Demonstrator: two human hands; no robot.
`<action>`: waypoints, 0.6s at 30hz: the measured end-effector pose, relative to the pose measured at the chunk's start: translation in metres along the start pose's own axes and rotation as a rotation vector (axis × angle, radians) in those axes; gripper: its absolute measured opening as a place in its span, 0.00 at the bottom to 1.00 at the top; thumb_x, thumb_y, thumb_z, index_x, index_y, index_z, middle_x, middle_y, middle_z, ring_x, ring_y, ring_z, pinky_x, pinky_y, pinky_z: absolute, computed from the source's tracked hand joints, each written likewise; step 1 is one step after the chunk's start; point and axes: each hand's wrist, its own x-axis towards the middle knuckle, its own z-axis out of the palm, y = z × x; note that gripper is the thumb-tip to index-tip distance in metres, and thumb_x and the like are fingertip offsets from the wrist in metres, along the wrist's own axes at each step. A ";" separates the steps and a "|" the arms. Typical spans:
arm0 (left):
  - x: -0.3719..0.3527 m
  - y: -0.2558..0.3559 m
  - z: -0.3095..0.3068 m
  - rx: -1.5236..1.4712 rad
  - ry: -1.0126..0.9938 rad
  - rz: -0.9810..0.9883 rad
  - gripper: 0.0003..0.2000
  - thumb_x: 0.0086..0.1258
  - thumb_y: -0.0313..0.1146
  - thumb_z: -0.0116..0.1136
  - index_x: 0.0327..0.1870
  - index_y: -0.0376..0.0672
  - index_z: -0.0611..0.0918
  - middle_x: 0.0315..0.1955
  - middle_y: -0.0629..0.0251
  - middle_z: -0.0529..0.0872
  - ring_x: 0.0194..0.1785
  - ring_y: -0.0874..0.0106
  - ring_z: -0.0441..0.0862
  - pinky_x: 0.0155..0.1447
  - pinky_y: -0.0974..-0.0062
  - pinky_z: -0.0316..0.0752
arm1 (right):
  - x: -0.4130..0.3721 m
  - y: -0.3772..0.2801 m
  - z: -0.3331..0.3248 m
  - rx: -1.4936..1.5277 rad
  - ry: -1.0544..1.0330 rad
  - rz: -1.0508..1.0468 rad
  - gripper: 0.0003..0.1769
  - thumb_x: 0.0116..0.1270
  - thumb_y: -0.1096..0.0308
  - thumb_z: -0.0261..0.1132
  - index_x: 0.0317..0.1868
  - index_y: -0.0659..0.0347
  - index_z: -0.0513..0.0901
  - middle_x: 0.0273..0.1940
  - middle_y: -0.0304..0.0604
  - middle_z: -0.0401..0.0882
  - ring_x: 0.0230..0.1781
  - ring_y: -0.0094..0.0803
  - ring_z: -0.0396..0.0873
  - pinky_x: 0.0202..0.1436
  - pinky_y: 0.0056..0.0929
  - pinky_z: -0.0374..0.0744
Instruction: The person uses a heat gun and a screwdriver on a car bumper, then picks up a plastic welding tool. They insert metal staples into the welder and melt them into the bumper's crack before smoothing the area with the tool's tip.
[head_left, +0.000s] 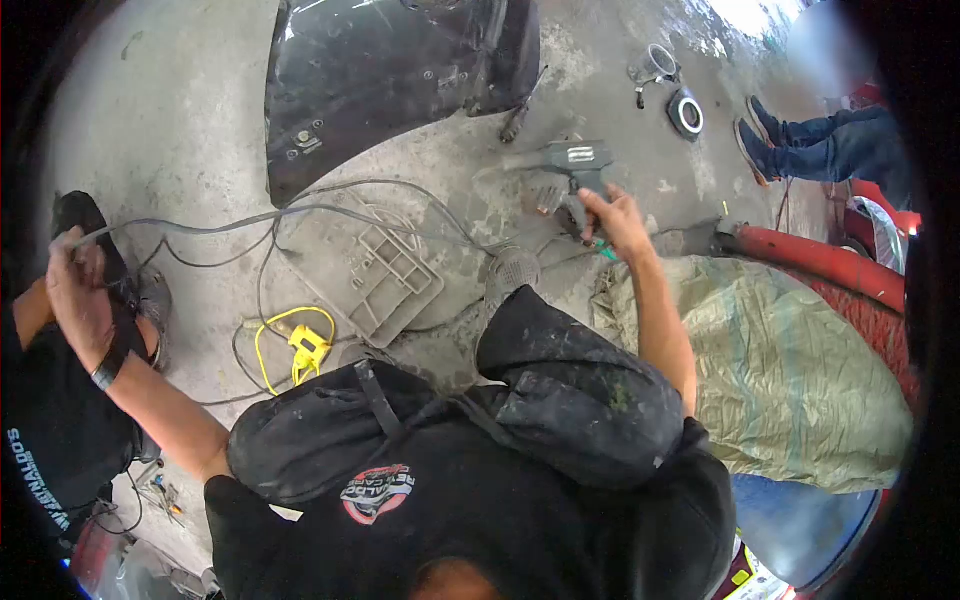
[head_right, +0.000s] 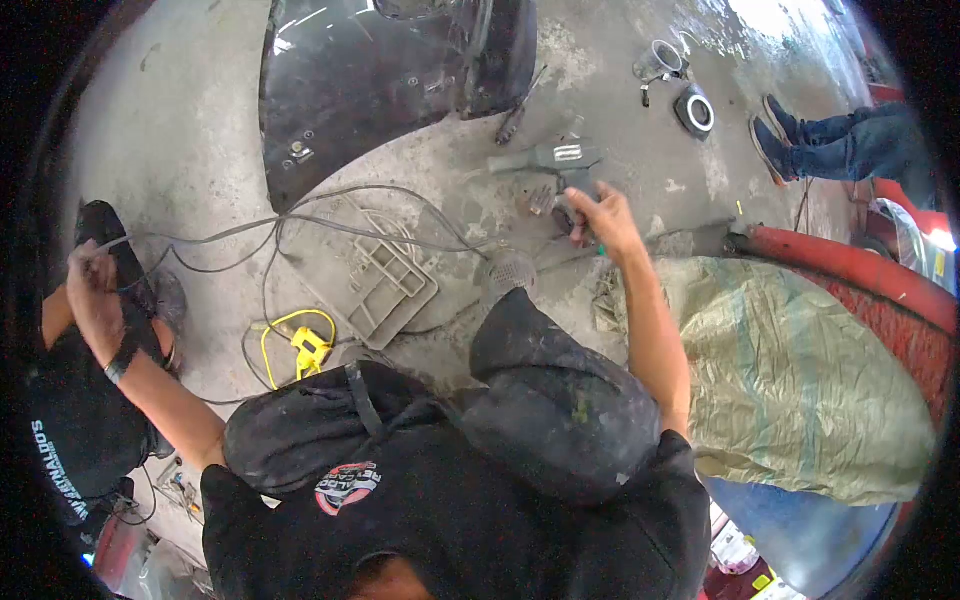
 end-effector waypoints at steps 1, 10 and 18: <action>-0.025 0.017 0.023 -0.044 0.071 0.043 0.17 0.77 0.48 0.60 0.51 0.42 0.83 0.47 0.68 0.84 0.47 0.76 0.79 0.57 0.73 0.73 | -0.007 0.014 0.008 0.025 0.003 0.019 0.36 0.67 0.57 0.74 0.63 0.78 0.73 0.25 0.38 0.78 0.20 0.25 0.77 0.23 0.25 0.74; -0.056 0.019 0.083 0.053 -0.828 0.140 0.10 0.81 0.34 0.56 0.55 0.40 0.83 0.46 0.73 0.82 0.43 0.79 0.75 0.51 0.81 0.68 | -0.012 0.108 0.057 -0.391 -0.104 -0.126 0.32 0.69 0.47 0.70 0.50 0.75 0.82 0.28 0.53 0.84 0.28 0.40 0.84 0.35 0.40 0.80; -0.093 0.031 0.164 0.330 -0.824 0.275 0.15 0.73 0.38 0.61 0.27 0.38 0.76 0.25 0.70 0.78 0.29 0.79 0.69 0.36 0.78 0.63 | 0.022 0.091 -0.003 -1.159 0.049 -0.189 0.31 0.65 0.54 0.70 0.61 0.65 0.74 0.60 0.60 0.77 0.60 0.57 0.77 0.62 0.51 0.78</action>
